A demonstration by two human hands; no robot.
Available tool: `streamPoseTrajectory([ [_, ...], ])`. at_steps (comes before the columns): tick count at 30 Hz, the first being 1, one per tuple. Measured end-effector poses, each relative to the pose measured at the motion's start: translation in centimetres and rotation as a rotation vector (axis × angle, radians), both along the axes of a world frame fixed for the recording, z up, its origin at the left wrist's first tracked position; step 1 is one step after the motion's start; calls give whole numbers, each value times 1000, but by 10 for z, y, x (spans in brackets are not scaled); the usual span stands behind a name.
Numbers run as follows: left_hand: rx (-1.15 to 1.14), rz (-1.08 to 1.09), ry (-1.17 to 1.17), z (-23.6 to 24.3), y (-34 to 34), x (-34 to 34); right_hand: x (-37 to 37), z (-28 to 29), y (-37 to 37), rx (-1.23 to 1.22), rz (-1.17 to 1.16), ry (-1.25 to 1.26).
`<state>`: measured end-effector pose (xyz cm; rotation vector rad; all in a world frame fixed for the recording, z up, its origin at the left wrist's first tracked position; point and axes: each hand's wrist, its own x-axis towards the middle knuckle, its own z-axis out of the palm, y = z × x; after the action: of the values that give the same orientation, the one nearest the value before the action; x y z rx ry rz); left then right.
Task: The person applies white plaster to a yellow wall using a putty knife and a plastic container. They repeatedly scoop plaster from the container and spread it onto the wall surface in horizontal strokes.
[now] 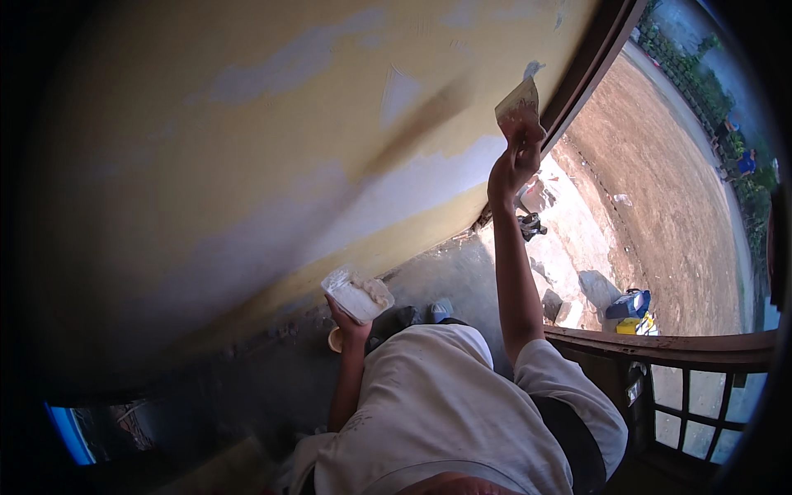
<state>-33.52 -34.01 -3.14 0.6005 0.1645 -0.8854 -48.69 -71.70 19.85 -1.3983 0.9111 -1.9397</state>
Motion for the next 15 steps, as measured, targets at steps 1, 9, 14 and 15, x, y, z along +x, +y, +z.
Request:
streamPoseTrajectory([
  [1,-4,-20,0,-4,5,5,8,26,4,-15,-125,151],
  [9,29,-169,24,6,-10,17,134,49,109,-398,-106,547],
  [14,31,-183,-4,7,-2,23,98,8,152,-427,226,555],
  [15,27,-188,-8,6,0,26,88,12,147,-371,152,516],
])
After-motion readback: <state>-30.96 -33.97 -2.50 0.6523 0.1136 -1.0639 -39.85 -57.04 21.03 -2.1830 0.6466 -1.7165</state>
